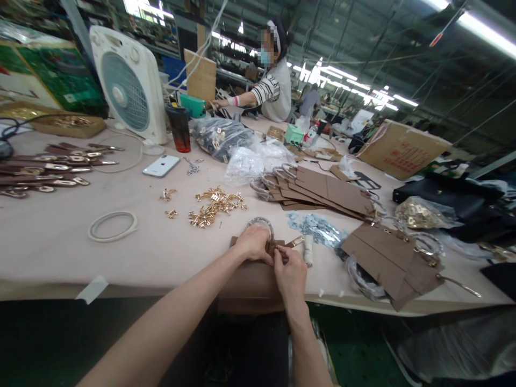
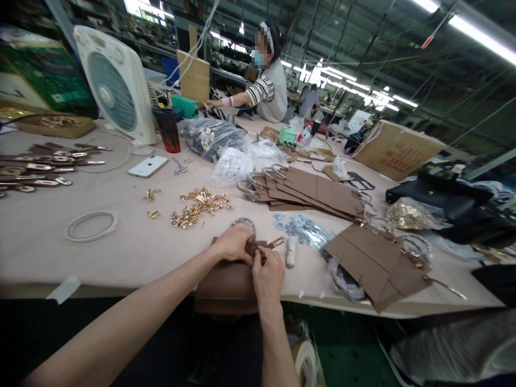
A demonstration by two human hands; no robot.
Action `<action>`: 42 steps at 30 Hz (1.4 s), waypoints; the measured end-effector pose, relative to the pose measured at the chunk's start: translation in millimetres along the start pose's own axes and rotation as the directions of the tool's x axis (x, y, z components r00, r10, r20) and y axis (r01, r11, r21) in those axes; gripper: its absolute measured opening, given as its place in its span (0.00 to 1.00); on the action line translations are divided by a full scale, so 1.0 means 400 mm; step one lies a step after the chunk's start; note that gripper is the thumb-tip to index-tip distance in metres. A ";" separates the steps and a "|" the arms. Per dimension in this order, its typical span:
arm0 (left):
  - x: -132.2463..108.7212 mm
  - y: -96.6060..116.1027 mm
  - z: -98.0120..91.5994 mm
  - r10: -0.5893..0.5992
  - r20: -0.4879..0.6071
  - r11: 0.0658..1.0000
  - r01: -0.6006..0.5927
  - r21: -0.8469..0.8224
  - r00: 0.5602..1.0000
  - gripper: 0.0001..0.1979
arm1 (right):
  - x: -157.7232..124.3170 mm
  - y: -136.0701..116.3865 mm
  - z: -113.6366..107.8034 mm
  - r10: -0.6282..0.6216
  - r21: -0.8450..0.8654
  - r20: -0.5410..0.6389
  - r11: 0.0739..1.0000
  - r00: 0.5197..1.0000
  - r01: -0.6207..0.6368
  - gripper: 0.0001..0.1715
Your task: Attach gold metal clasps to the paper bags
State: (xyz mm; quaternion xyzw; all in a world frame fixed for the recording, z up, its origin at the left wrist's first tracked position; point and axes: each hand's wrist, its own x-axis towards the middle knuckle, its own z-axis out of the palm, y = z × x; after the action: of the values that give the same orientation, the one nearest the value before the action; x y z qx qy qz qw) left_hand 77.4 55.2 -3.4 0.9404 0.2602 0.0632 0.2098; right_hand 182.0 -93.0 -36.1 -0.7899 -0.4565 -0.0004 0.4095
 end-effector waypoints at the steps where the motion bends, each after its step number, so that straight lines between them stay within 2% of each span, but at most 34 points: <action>1: -0.001 -0.001 0.001 -0.002 0.001 1.000 0.002 -0.007 1.000 0.37 | 0.000 -0.001 -0.001 -0.012 -0.015 0.004 1.000 1.000 0.012 0.16; 4: -0.003 -0.005 0.002 0.001 -0.002 1.000 -0.001 -0.030 1.000 0.36 | -0.004 0.002 -0.007 -0.027 0.005 0.018 1.000 0.999 0.027 0.18; 7: -0.003 -0.008 0.002 0.010 -0.010 0.999 -0.010 -0.048 1.000 0.35 | -0.015 0.014 -0.015 -0.017 0.125 0.055 0.992 0.998 0.010 0.20; 11: -0.009 -0.011 0.002 0.037 -0.017 0.996 -0.038 -0.075 0.999 0.35 | -0.026 0.024 -0.017 0.110 0.296 0.065 0.947 0.992 -0.124 0.23; 14: -0.018 -0.011 0.002 0.065 -0.050 0.994 -0.069 -0.081 0.997 0.34 | -0.030 0.019 -0.011 0.243 0.384 0.018 0.894 0.970 -0.232 0.38; 16: -0.023 -0.009 0.003 0.081 -0.077 0.993 -0.087 -0.075 0.994 0.33 | -0.032 0.014 -0.009 0.271 0.380 0.025 0.888 0.962 -0.260 0.46; 21: -0.034 0.001 -0.002 0.104 -0.096 0.990 -0.112 -0.081 0.990 0.29 | -0.048 0.004 -0.024 0.243 0.283 0.035 0.928 0.969 -0.243 0.39; 23: -0.048 0.010 -0.008 0.117 -0.112 0.986 -0.130 -0.108 0.987 0.27 | -0.054 0.003 -0.036 0.242 0.319 0.038 0.917 0.970 -0.241 0.39; 25: -0.076 0.020 -0.012 0.123 -0.182 0.975 -0.153 -0.164 0.976 0.22 | -0.057 0.007 -0.049 0.248 0.392 0.057 0.885 0.967 -0.250 0.42; 27: -0.118 0.033 -0.009 0.093 -0.298 0.956 -0.169 -0.241 0.950 0.14 | -0.057 0.013 -0.061 0.261 0.460 0.079 0.847 0.962 -0.267 0.44; 30: -0.197 0.058 0.006 0.009 -0.473 0.937 -0.172 -0.303 0.881 0.04 | -0.058 0.024 -0.070 0.271 0.530 0.105 0.799 0.957 -0.284 0.43; 33: -0.273 0.092 0.029 0.038 -0.620 0.974 -0.168 -0.152 0.783 0.06 | -0.069 0.023 -0.068 0.265 0.626 0.146 0.721 0.953 -0.296 0.39; 36: -0.330 0.132 0.051 0.182 -0.685 0.981 -0.180 0.074 0.705 0.06 | -0.090 0.004 -0.061 0.279 0.741 0.181 0.593 0.943 -0.317 0.37; 38: -0.355 0.154 0.063 0.229 -0.708 0.972 -0.195 0.131 0.668 0.08 | -0.103 -0.015 -0.057 0.298 0.778 0.173 0.543 0.939 -0.316 0.38; 42: -0.383 0.180 0.070 0.232 -0.766 0.970 -0.199 0.138 0.599 0.12 | -0.108 -0.052 -0.069 0.325 0.772 0.093 0.573 0.941 -0.275 0.38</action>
State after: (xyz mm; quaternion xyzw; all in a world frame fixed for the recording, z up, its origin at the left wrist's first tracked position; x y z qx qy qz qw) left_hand -14.0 -89.9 0.5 0.8488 0.2108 0.4824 0.0500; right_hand 152.1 -137.0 -20.6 -0.6013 -0.2591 0.2420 0.7161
